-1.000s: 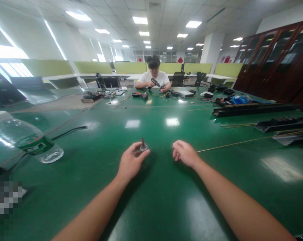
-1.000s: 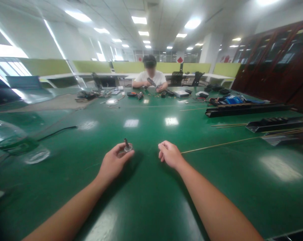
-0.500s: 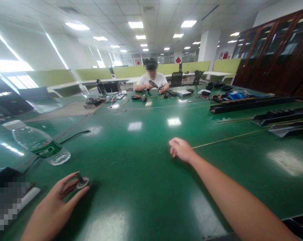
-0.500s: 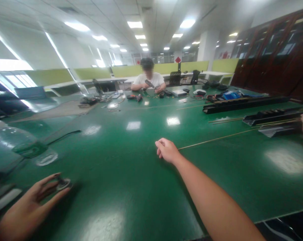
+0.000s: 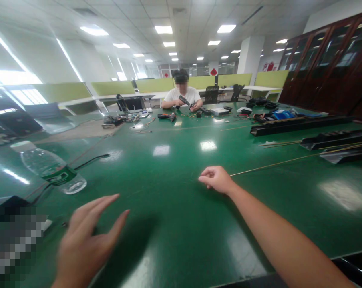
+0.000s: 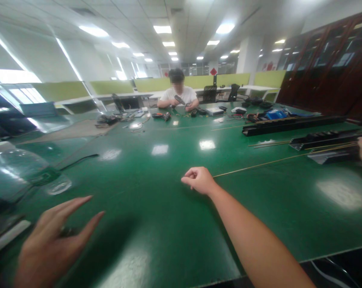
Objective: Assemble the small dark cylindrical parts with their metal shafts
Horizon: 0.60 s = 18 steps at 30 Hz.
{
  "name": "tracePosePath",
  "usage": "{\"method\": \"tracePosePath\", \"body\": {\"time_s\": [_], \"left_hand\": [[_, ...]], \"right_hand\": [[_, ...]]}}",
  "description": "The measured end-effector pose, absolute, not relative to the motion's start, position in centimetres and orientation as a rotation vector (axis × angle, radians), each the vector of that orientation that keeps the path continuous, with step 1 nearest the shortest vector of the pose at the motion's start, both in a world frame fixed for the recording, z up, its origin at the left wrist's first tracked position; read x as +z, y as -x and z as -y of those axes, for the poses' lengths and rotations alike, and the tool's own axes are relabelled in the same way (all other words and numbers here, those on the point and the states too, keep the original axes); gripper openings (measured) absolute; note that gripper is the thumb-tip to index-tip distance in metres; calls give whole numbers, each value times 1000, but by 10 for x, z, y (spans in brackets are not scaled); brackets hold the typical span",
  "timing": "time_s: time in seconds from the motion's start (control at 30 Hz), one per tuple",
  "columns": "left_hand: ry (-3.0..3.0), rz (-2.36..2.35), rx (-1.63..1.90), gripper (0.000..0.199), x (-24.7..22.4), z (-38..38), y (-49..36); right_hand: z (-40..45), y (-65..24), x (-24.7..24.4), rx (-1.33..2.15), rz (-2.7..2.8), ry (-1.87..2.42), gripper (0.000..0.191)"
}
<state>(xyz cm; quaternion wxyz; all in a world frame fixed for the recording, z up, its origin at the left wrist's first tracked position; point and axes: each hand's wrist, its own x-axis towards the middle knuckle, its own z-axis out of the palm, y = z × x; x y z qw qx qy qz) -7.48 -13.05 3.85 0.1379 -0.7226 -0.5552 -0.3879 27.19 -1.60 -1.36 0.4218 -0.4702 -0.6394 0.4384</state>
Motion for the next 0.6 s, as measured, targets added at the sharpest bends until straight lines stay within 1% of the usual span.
{"method": "tracePosePath", "body": {"time_s": [0.03, 0.13, 0.23, 0.33, 0.4, 0.43, 0.5, 0.6], "left_hand": [[2238, 1454, -1052, 46, 42, 124, 49], [2569, 1138, -823, 47, 42, 95, -20], [2766, 853, -571, 40, 33, 68, -68], [2809, 771, -525, 28, 24, 53, -92], [2800, 796, -555, 25, 20, 49, -95], [2801, 822, -580, 25, 20, 49, -94], [2806, 924, -671, 27, 22, 51, -84], [2711, 1230, -901, 25, 37, 60, -51]], "right_hand": [[17, -272, -12, 1094, 1612, 1171, 22], [21, -271, -10, 1179, 1619, 1137, 24], [22, -272, -10, 1360, 1661, 1095, 17], [21, -276, -11, 1497, 1705, 1057, 12], [21, -278, -11, 1558, 1686, 1035, 11], [20, -279, -10, 1585, 1666, 1023, 14], [20, -280, -9, 1630, 1632, 997, 28], [19, -281, -9, 1653, 1604, 981, 48]]}}
